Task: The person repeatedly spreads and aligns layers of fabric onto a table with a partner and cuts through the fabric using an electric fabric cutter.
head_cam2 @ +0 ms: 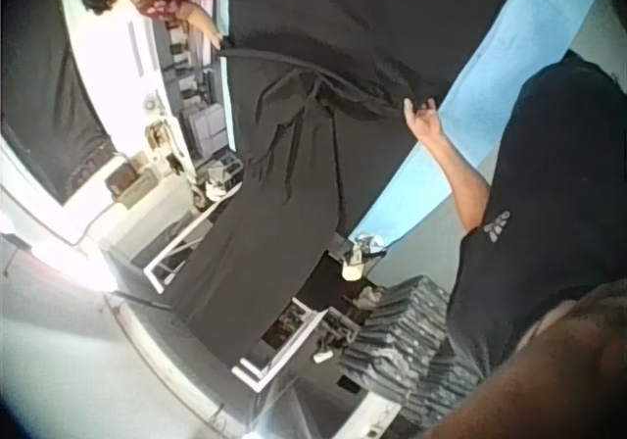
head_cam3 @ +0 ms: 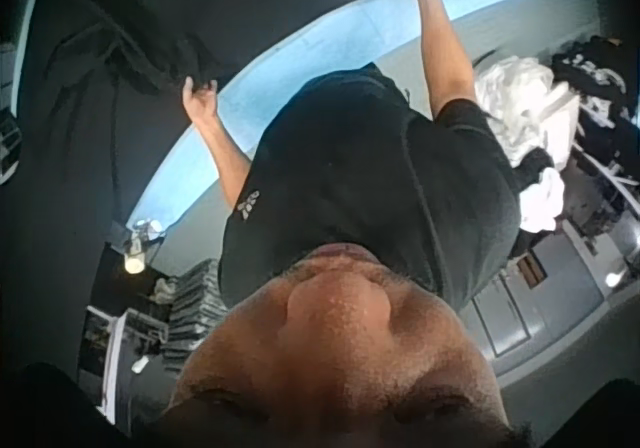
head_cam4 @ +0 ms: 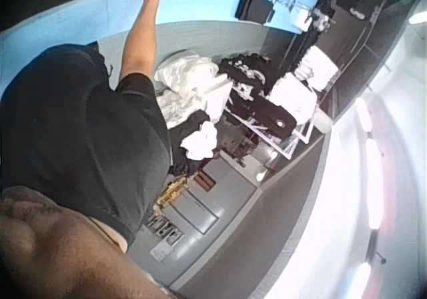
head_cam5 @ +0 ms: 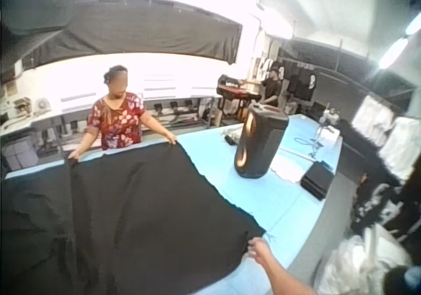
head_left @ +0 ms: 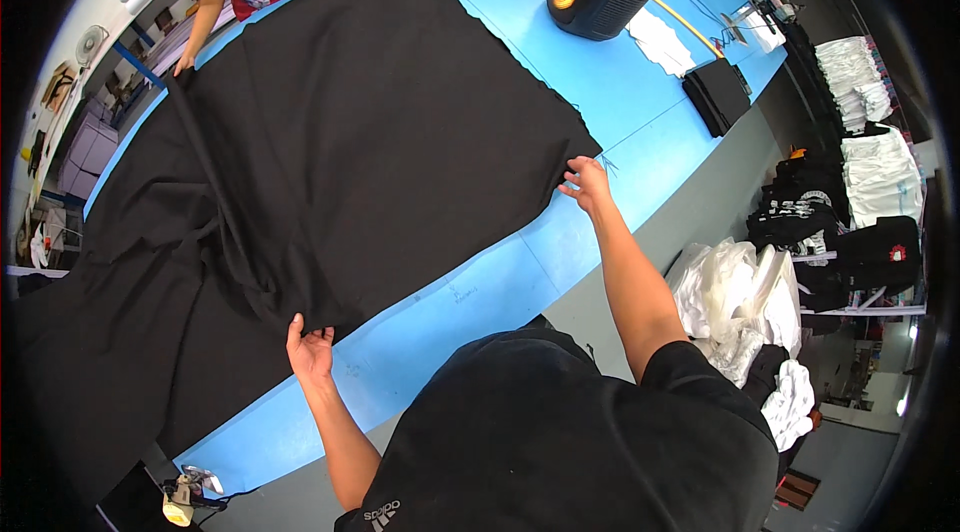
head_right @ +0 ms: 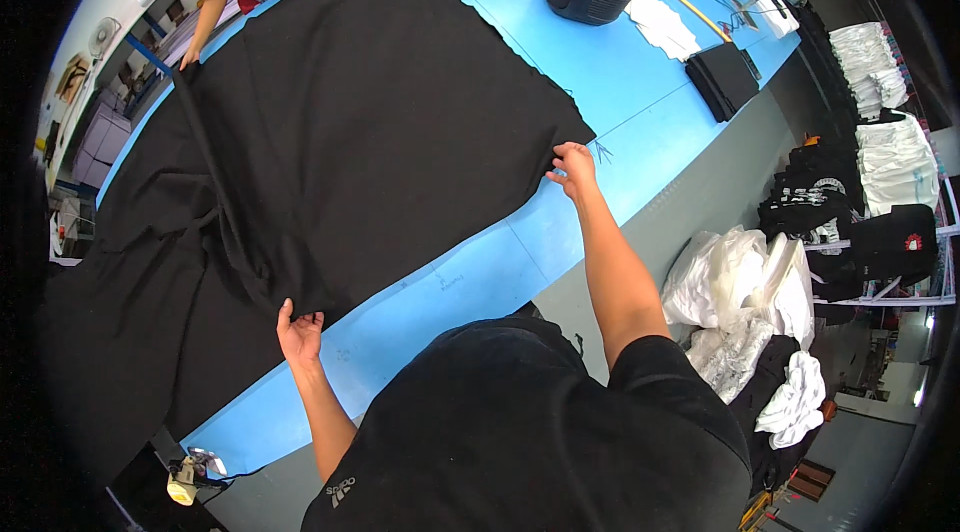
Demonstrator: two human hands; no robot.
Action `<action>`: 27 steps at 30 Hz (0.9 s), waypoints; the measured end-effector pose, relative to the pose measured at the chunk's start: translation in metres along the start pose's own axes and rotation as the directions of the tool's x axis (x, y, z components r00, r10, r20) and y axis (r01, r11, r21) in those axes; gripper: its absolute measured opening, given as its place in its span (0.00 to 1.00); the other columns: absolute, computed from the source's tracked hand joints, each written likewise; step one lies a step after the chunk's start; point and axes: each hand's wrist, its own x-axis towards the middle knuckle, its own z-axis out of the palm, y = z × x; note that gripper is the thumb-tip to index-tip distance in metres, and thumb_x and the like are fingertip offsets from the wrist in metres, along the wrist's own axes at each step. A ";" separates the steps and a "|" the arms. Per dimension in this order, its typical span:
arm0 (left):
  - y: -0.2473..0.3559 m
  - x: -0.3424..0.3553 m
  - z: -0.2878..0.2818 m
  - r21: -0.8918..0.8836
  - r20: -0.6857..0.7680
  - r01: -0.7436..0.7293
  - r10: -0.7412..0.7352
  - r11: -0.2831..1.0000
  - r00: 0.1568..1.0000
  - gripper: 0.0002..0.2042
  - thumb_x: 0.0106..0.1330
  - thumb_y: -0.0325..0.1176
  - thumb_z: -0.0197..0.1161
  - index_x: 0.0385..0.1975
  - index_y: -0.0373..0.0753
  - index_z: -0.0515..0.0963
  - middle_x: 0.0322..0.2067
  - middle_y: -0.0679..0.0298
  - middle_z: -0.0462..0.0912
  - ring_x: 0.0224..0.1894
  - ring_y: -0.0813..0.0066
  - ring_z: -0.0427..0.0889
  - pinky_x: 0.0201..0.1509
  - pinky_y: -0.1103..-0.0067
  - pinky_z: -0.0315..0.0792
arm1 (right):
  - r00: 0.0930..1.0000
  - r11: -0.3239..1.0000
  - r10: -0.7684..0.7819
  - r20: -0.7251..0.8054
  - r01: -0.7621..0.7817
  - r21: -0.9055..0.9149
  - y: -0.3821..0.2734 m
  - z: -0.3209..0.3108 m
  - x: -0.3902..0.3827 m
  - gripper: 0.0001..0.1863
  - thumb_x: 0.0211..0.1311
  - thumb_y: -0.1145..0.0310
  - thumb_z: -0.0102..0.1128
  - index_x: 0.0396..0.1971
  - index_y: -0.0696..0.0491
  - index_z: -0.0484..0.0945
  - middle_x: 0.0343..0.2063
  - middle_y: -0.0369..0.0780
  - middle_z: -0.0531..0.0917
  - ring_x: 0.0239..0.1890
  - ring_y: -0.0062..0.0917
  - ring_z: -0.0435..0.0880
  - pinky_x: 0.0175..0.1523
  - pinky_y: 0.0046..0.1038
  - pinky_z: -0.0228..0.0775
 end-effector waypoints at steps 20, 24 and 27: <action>0.041 -0.016 0.046 -0.046 0.203 -0.389 0.390 0.920 0.898 0.09 0.66 0.34 0.54 0.33 0.36 0.77 0.30 0.60 0.83 0.27 0.74 0.81 0.33 0.78 0.77 | 0.821 0.855 0.158 0.549 0.164 -0.491 -0.116 0.016 0.055 0.15 0.55 0.56 0.62 0.27 0.53 0.73 0.22 0.34 0.72 0.13 0.19 0.65 0.17 0.24 0.58; 0.083 -0.006 0.099 -0.006 0.039 -0.472 0.472 0.882 0.881 0.06 0.63 0.31 0.58 0.30 0.34 0.76 0.25 0.59 0.81 0.25 0.72 0.80 0.36 0.74 0.79 | 0.724 0.869 -0.082 0.685 0.389 -0.307 -0.183 0.076 0.062 0.10 0.53 0.62 0.64 0.27 0.52 0.76 0.23 0.33 0.78 0.18 0.17 0.71 0.18 0.21 0.60; 0.157 -0.036 0.085 -0.026 0.379 -0.519 0.489 0.854 0.786 0.07 0.65 0.31 0.55 0.30 0.34 0.76 0.24 0.58 0.81 0.25 0.73 0.79 0.40 0.73 0.77 | 0.549 0.851 -0.485 0.681 0.475 0.223 -0.264 0.099 0.044 0.10 0.56 0.65 0.60 0.35 0.55 0.77 0.30 0.38 0.81 0.32 0.24 0.80 0.38 0.24 0.72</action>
